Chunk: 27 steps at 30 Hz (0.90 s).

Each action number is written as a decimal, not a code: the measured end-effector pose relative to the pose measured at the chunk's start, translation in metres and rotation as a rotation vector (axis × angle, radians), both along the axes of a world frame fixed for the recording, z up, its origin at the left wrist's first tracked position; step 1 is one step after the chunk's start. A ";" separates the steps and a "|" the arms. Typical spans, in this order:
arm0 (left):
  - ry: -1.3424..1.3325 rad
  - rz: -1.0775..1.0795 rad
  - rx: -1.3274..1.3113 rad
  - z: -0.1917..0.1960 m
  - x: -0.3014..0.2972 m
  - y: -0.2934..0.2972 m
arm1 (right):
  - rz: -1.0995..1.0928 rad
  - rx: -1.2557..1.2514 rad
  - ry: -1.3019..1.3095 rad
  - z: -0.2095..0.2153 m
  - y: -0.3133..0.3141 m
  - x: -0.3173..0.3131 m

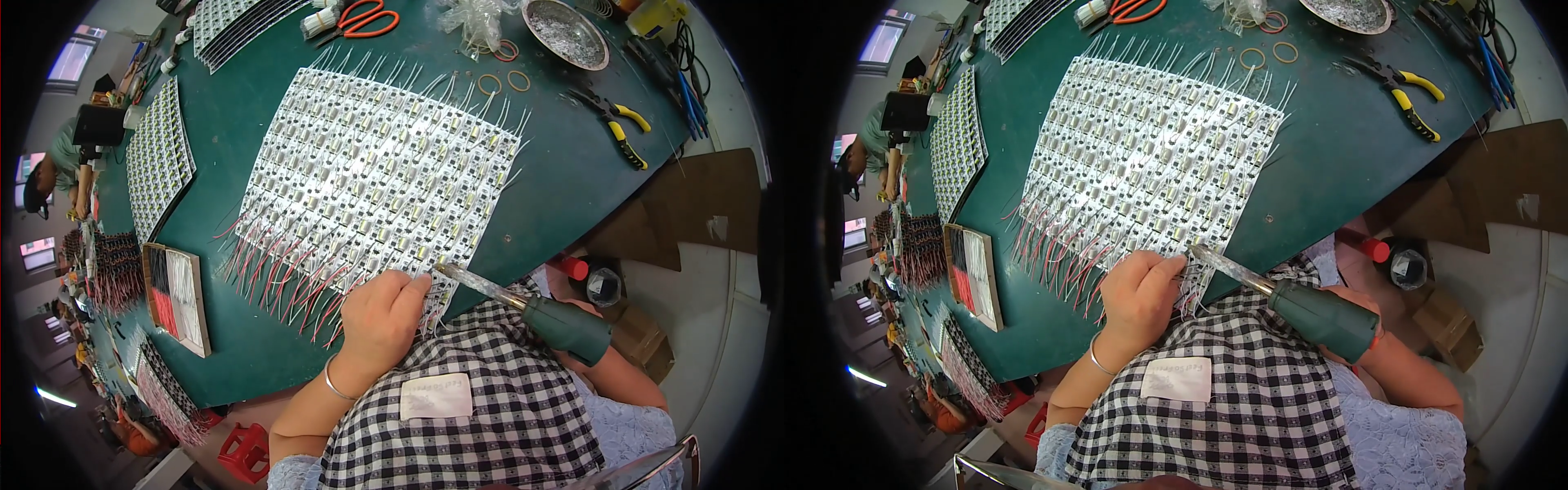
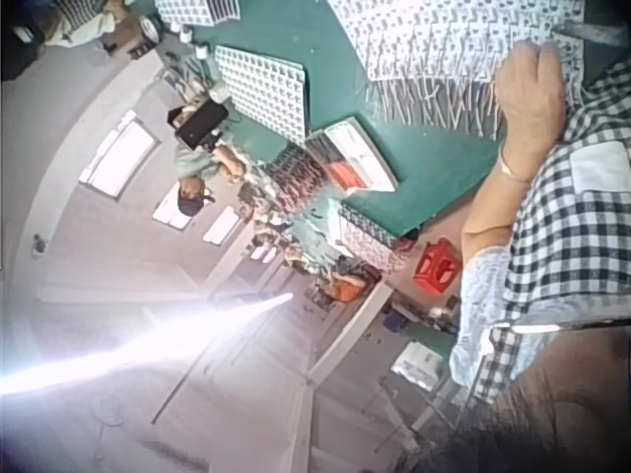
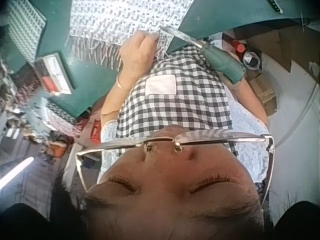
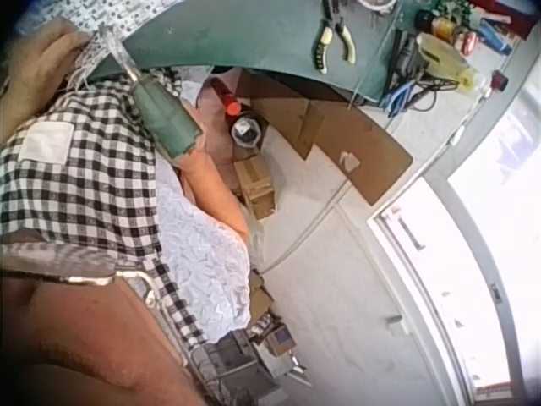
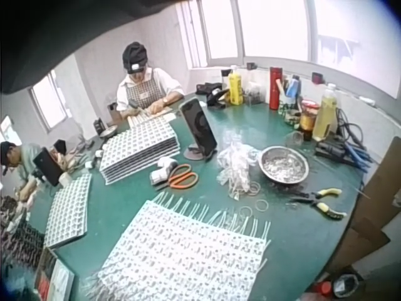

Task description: The person solders wires onto an LED circuit board panel using a handheld soldering iron, picking wires from a container and attaching them to the board.

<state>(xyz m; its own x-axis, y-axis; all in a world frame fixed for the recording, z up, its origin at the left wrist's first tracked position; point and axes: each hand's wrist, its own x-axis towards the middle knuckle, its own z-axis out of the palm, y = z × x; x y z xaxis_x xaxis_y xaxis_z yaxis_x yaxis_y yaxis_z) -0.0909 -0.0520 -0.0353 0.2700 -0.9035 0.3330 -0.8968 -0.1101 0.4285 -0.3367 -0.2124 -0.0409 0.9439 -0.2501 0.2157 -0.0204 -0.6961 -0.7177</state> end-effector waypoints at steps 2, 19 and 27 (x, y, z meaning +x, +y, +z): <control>0.014 0.001 -0.010 -0.001 0.001 0.000 | 0.008 -0.006 -0.045 -0.003 0.000 0.001; 0.028 0.007 -0.017 -0.002 0.001 -0.001 | -0.090 0.396 0.085 0.010 -0.001 -0.003; 0.023 0.057 0.015 0.014 0.001 0.005 | -0.258 0.730 0.021 0.004 0.015 -0.013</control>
